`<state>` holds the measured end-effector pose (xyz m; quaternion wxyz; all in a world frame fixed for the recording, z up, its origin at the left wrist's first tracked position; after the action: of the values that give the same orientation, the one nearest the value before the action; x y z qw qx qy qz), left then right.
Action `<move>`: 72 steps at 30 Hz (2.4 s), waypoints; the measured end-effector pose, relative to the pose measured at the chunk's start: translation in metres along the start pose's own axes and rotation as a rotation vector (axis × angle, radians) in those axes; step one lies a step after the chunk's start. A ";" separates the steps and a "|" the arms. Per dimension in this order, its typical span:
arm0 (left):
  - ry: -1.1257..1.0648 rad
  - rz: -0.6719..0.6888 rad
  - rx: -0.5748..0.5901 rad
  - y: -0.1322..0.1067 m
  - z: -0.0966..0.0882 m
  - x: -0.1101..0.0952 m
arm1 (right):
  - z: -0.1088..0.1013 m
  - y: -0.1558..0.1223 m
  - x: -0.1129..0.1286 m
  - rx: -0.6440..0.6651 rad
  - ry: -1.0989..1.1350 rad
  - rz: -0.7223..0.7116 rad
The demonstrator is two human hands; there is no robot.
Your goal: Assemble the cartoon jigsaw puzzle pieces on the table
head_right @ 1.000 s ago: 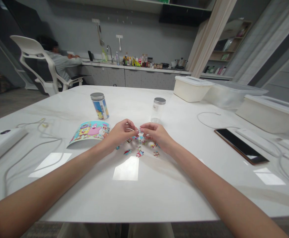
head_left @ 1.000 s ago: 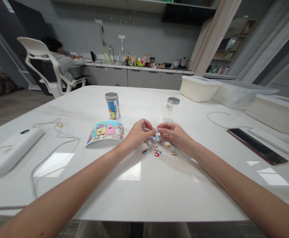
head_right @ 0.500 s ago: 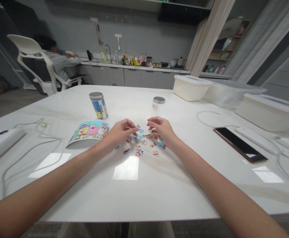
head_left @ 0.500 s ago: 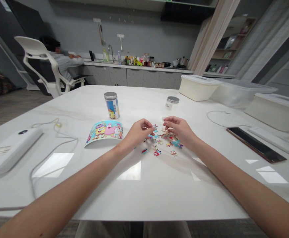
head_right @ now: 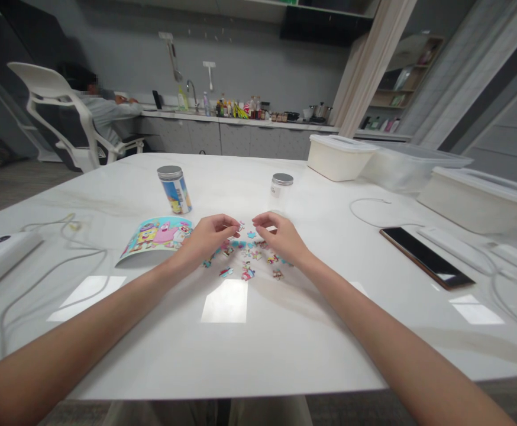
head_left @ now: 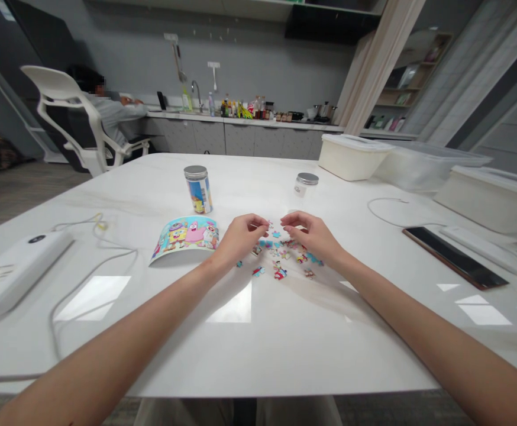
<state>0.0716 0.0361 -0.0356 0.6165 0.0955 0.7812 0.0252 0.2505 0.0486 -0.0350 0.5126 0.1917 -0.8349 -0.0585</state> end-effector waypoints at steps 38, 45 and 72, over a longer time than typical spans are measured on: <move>0.902 0.578 0.254 -0.004 0.004 -0.001 | -0.011 0.004 -0.017 -0.034 -0.668 -0.086; 0.859 0.578 0.113 -0.018 0.014 -0.013 | -0.006 0.005 -0.011 -0.106 0.065 0.137; 0.785 0.351 0.056 -0.007 0.005 0.000 | 0.014 -0.010 -0.005 0.199 -0.577 -0.326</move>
<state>0.0751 0.0286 -0.0384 0.2562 0.2270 0.9287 0.1429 0.2426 0.0402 -0.0482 0.2181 0.3471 -0.9055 -0.1097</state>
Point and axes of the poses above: each hand's wrist, its own y-axis towards the middle knuckle, its own z-axis out of the palm, x = y × z, the point moved 3 cm from there along y, towards the middle knuckle, and after that the axes turned 4 degrees about -y, right-handed, at the moved point
